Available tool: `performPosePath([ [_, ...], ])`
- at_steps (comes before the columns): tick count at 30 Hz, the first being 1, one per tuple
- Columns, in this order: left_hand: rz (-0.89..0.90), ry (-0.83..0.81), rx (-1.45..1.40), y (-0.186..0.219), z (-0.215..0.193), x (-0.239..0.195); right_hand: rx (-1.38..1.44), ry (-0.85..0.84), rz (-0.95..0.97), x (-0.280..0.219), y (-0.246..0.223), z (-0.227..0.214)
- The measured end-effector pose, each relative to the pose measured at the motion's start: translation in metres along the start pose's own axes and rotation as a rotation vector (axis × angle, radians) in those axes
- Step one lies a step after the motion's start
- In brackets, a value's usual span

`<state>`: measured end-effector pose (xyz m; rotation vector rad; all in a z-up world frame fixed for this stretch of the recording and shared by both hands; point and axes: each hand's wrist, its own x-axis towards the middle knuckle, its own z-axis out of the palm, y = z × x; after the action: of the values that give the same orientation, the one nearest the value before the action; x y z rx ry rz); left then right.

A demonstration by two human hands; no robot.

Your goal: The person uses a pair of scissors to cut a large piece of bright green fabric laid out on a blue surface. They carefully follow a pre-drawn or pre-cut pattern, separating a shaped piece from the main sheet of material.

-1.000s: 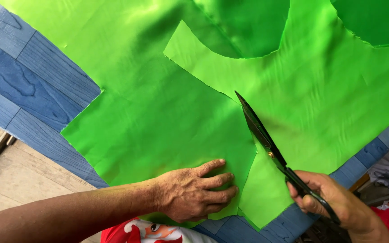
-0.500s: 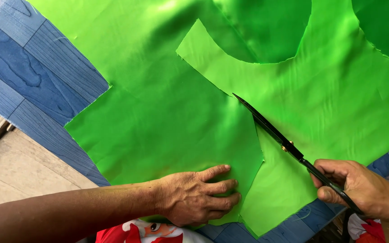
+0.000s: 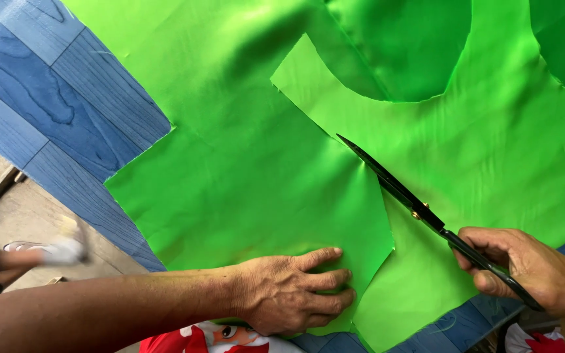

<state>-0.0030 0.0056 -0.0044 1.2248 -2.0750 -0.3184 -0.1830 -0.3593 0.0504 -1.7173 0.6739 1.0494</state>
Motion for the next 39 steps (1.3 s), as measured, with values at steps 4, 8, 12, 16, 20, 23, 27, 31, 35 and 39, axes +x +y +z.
performPosePath([
  [4,0.0,-0.007,0.003,0.0,0.002,-0.001,0.1,-0.079,-0.114,0.001,-0.009,-0.002],
  [8,0.01,-0.025,0.024,-0.001,0.002,-0.002,0.227,-0.125,-0.101,0.003,-0.01,-0.004],
  [12,0.005,-0.008,0.014,0.0,0.002,-0.002,0.238,-0.123,-0.034,0.006,-0.014,-0.003],
  [16,0.002,0.017,0.0,0.0,0.003,-0.003,0.266,-0.128,-0.089,0.005,-0.012,-0.003],
  [20,0.001,0.024,0.003,0.0,0.003,-0.003,0.18,-0.007,-0.002,0.006,0.009,-0.006],
  [23,0.001,0.024,0.003,0.001,0.004,-0.003,0.131,0.008,0.024,0.009,0.015,-0.008],
  [27,0.005,0.011,0.011,0.001,0.003,-0.003,0.052,-0.009,-0.002,0.008,-0.009,-0.011],
  [31,0.009,-0.01,0.01,0.0,0.004,-0.004,0.017,-0.015,0.002,0.014,-0.021,-0.012],
  [35,0.014,-0.022,0.028,0.0,0.005,-0.004,0.019,-0.013,0.01,0.016,-0.023,-0.012],
  [39,0.014,-0.032,0.026,0.0,0.005,-0.004,0.048,-0.003,-0.019,0.016,-0.017,-0.011],
])
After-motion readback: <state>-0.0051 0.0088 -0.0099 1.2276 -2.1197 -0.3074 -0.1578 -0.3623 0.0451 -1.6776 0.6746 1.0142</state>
